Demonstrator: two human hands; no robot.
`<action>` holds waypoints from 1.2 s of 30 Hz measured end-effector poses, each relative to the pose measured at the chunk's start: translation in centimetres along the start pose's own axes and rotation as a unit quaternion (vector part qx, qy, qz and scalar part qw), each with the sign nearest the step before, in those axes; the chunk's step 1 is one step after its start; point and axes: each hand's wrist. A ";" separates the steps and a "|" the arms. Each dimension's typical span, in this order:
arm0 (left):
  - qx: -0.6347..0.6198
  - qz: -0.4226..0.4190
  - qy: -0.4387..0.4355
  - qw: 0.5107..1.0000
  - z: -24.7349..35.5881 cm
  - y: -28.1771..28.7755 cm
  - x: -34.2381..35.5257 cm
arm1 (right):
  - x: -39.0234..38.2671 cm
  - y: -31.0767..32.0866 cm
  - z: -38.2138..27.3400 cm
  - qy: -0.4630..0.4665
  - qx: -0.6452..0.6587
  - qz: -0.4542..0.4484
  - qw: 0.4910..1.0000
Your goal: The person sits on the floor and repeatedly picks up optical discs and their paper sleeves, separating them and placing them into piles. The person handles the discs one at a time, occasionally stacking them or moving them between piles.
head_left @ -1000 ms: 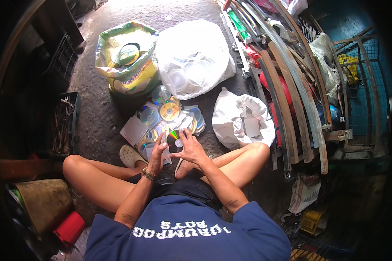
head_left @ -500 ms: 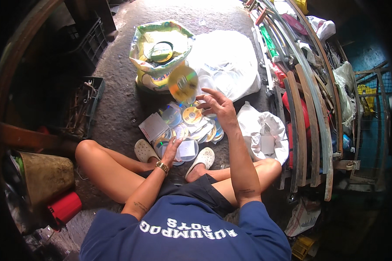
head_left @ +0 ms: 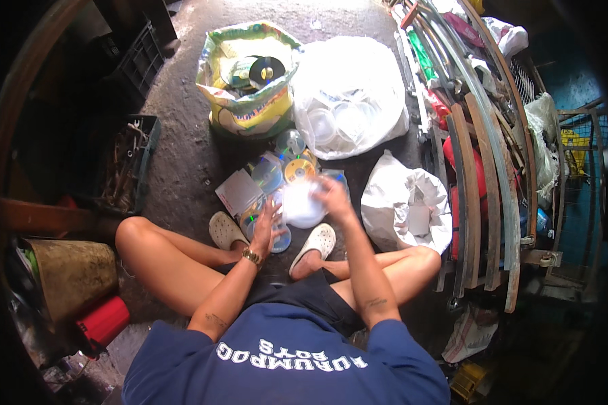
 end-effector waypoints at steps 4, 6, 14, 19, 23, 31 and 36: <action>0.141 0.078 0.048 0.986 -0.6 1.3 2.6 | 1.5 7.0 -5.1 0.090 0.341 0.114 0.929; 0.216 0.112 0.013 0.970 -1.6 2.2 4.8 | 1.0 8.1 -5.0 0.065 0.266 0.208 0.939; 0.627 0.025 -0.171 0.759 -1.7 1.1 20.1 | -7.2 -1.3 7.3 -0.211 0.179 0.105 0.955; 0.714 -0.043 -0.129 0.686 -0.2 -2.1 30.9 | -9.5 -5.3 9.0 -0.183 0.010 0.024 0.983; 0.769 -0.078 -0.129 0.621 -1.6 -2.5 36.8 | -3.4 -2.8 11.6 -0.087 -0.175 0.201 0.960; 0.778 -0.197 -0.086 0.591 -0.5 0.8 31.8 | 8.8 1.1 15.4 -0.314 -0.188 0.301 0.881; 0.774 -0.276 -0.133 0.554 0.2 1.9 23.5 | 6.3 0.4 12.8 -0.266 -0.215 0.270 0.900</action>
Point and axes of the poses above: each hand's wrist, its own x-axis towards the middle knuckle, its own y-axis out of the back of the hand, z = x × y, and after that the axes turned 5 degrees about -y, right-handed
